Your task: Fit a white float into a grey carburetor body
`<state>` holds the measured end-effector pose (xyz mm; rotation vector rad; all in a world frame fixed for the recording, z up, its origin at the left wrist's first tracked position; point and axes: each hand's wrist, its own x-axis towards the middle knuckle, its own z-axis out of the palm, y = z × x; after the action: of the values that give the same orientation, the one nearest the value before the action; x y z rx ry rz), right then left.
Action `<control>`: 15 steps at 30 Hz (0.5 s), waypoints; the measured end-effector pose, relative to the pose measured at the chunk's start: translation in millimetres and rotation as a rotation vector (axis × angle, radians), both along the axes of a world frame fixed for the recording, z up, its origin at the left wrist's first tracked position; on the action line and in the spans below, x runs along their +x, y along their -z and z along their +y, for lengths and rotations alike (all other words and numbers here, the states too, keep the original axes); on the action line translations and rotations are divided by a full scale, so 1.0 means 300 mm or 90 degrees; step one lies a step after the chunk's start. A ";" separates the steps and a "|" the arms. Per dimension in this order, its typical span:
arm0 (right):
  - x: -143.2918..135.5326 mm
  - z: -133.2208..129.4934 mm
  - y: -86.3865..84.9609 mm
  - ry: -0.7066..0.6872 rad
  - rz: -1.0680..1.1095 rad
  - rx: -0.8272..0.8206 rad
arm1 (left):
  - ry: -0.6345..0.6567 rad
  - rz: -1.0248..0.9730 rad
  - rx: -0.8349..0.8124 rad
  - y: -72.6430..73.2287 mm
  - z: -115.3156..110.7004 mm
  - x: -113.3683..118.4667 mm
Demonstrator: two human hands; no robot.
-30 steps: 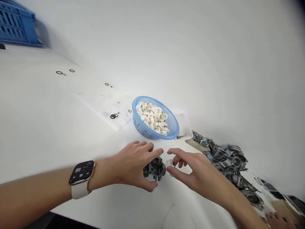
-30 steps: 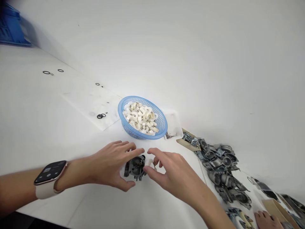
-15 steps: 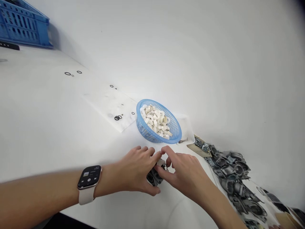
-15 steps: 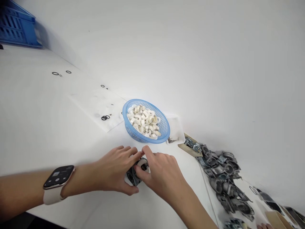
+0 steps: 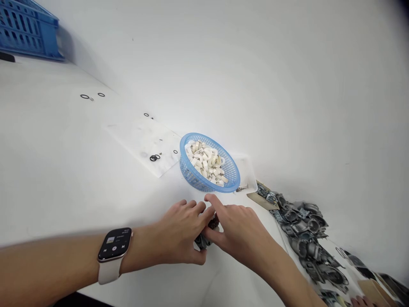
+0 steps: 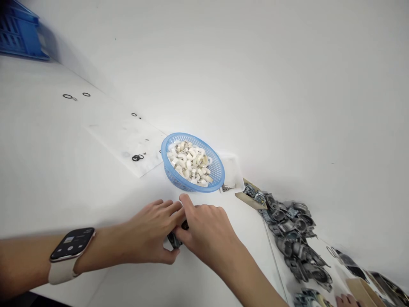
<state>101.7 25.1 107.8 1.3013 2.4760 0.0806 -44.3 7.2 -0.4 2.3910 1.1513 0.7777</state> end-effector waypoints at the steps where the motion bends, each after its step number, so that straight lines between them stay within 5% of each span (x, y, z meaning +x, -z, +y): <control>1: 0.002 -0.004 -0.001 0.000 0.000 0.001 | 0.004 0.002 -0.002 -0.002 0.000 -0.001; 6: 0.101 0.028 -0.074 0.038 0.068 0.021 | 0.019 0.020 -0.023 -0.010 -0.004 -0.007; 10: 0.274 0.177 -0.161 0.171 0.077 0.019 | 0.014 0.024 -0.056 -0.014 -0.008 -0.017; 15: 0.428 0.422 -0.105 0.257 -0.009 0.039 | 0.008 -0.023 -0.059 -0.015 -0.009 -0.017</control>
<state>230.1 151.6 139.4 1.7904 2.1653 0.0662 -49.4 4.6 4.2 2.2974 1.1307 0.7446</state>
